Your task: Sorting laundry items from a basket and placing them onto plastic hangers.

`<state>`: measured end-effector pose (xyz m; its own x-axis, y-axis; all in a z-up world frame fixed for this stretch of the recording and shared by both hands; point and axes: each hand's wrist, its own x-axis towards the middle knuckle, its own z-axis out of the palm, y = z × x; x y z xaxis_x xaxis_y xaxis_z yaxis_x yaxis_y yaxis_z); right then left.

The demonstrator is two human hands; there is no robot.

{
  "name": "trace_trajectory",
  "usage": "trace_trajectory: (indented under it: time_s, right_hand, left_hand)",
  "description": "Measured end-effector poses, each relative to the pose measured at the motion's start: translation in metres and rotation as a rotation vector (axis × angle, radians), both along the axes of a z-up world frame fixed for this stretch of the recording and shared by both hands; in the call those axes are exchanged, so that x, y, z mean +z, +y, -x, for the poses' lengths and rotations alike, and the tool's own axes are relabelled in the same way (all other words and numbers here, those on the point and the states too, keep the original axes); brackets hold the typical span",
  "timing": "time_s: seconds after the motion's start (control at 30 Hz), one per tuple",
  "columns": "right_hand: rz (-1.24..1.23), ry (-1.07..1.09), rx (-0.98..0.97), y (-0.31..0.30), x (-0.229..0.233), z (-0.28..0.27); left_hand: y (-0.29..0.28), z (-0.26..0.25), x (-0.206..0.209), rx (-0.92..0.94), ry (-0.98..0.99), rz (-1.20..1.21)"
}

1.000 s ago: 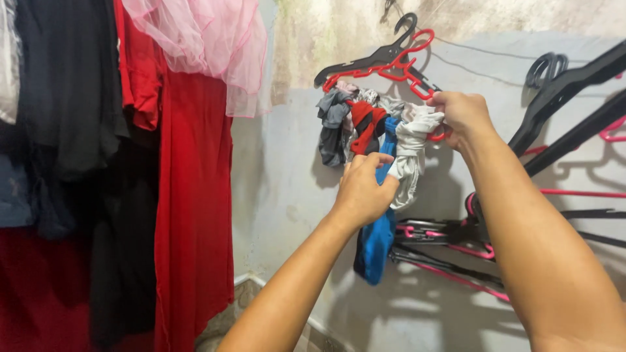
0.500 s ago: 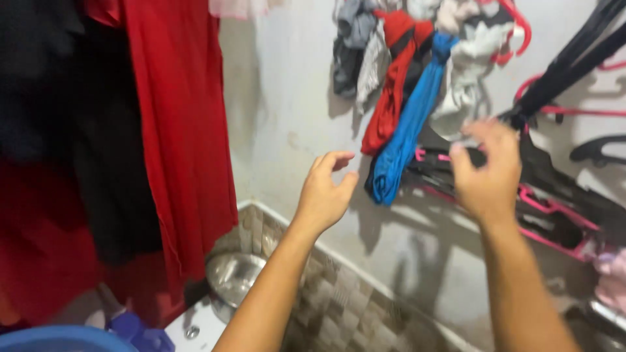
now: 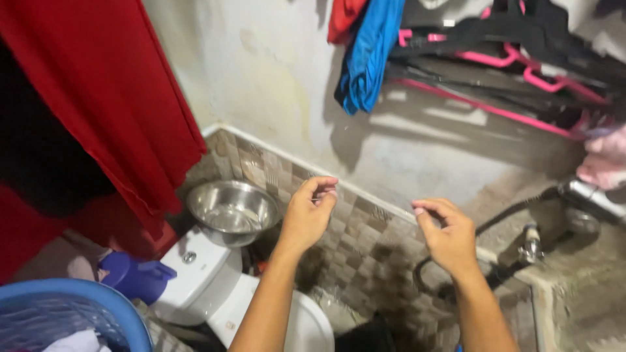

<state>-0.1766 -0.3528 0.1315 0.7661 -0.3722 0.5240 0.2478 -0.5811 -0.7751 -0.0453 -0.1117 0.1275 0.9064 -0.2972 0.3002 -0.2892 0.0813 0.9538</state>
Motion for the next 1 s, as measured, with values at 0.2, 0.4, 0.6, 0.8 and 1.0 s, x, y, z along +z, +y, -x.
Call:
trace_trajectory:
  time_s: [0.2, 0.4, 0.6, 0.8, 1.0]
  right_hand:
    - [0.245, -0.186, -0.3, -0.049, 0.059, 0.022]
    - [-0.427, -0.268, -0.035, -0.13, 0.085, 0.006]
    - [-1.096, -0.212, 0.301, -0.122, 0.075, -0.059]
    - [-1.103, -0.47, 0.271, -0.131, 0.073, -0.093]
    - [-0.841, -0.659, 0.12, -0.131, 0.087, -0.114]
  left_hand:
    - [-0.021, 0.017, 0.023, -0.046, -0.073, -0.078]
    - [-0.057, 0.024, 0.069, -0.116, -0.226, -0.008]
    - [-0.085, 0.022, 0.062, -0.241, -0.178, 0.054]
    - [-0.071, 0.024, 0.058, -0.211, -0.158, 0.015]
    - [-0.049, 0.021, 0.061, -0.123, -0.138, -0.072]
